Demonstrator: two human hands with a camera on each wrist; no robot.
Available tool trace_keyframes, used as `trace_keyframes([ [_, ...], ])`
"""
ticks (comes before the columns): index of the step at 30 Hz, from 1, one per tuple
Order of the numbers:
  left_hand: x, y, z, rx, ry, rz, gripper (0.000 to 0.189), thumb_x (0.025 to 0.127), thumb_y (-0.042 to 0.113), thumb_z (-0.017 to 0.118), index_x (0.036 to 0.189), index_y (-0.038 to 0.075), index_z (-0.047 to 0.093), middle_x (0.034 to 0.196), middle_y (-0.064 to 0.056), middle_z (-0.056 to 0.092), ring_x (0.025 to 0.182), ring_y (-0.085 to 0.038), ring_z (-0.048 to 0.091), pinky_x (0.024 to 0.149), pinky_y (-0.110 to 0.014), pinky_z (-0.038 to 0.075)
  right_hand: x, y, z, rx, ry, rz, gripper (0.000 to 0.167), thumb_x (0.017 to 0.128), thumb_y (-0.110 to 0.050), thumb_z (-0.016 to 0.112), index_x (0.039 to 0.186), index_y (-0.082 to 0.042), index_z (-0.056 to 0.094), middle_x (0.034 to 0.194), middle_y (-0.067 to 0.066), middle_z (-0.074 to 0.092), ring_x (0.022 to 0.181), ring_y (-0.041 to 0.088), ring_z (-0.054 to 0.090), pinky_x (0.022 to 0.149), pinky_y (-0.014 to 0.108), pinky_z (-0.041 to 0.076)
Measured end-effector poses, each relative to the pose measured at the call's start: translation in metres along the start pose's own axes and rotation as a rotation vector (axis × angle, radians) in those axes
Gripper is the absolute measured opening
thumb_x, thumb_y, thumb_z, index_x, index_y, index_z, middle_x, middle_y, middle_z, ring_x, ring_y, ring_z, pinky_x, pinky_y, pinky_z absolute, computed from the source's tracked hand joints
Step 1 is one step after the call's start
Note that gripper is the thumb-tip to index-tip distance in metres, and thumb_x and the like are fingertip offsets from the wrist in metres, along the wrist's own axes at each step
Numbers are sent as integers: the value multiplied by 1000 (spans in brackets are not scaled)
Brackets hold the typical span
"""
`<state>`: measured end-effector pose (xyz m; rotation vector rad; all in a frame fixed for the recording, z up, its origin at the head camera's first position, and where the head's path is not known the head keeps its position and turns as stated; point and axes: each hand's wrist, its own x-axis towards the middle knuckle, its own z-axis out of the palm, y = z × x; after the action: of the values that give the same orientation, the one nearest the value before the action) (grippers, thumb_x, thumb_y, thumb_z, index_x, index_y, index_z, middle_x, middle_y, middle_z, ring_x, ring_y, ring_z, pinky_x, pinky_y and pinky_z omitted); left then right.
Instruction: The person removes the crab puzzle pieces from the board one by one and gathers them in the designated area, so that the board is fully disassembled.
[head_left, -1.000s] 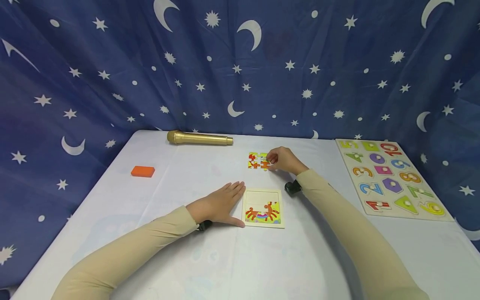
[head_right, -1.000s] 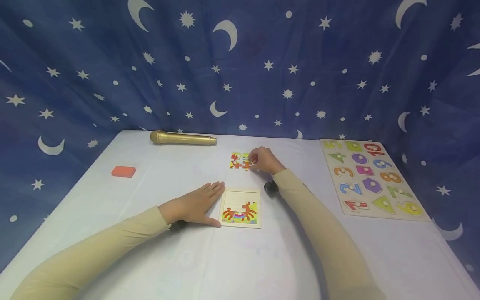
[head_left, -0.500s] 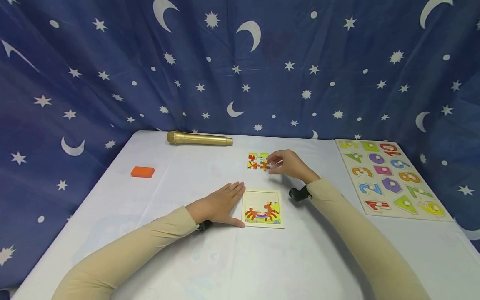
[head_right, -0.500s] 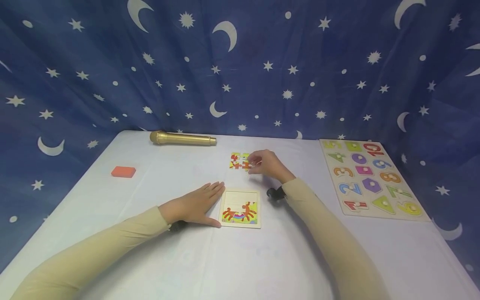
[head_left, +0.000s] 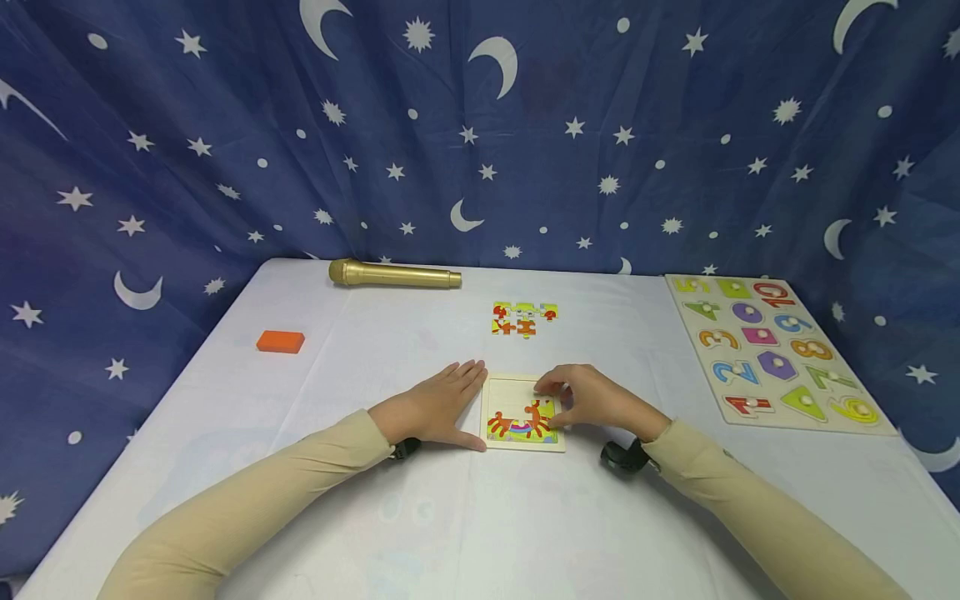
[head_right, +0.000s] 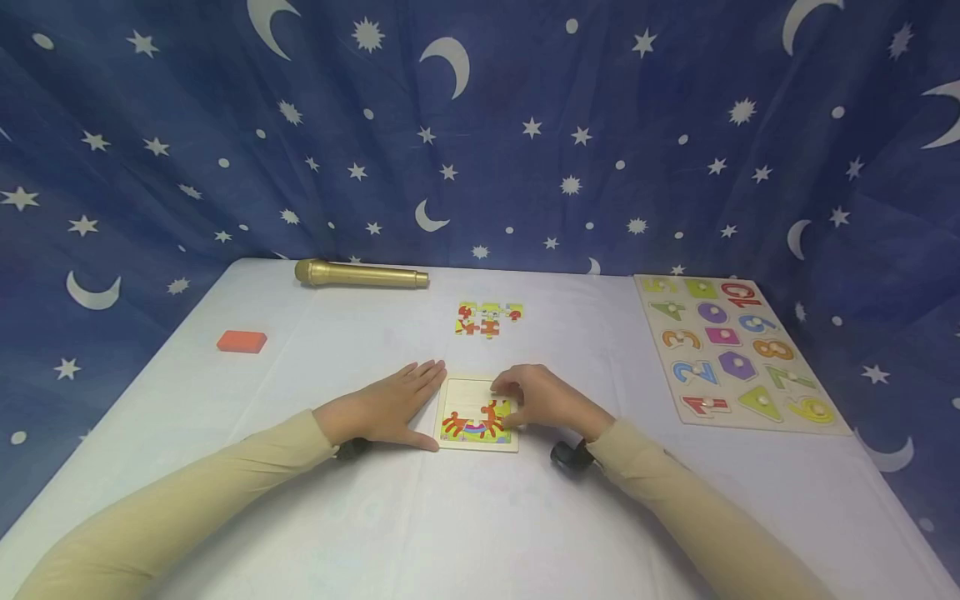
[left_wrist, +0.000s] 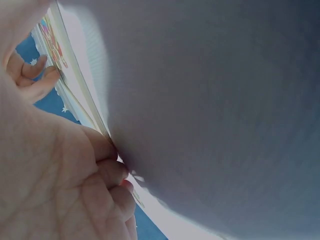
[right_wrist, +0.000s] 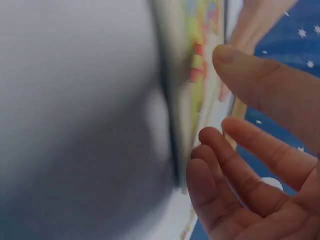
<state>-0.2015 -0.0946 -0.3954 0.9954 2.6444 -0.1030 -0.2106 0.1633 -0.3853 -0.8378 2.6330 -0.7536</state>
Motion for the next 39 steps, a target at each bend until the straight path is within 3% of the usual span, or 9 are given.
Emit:
trace_keyframes([
  [6,-1,0,0,3,-1,6,110,78,75,49,150,1,12,159,-14,10,148,-25,9,121,-37,10,-4,0,5,-31,0,3,43,66,-11,85,105,-3,68,94,1,65,75,10,50,65,20,45],
  [39,-1,1,-1,8,3,7,109,78,75,49,150,0,13,158,-14,11,147,-26,9,121,-38,11,-2,-3,3,-53,13,-53,35,67,-5,82,101,-5,71,90,2,63,70,8,50,60,17,46],
])
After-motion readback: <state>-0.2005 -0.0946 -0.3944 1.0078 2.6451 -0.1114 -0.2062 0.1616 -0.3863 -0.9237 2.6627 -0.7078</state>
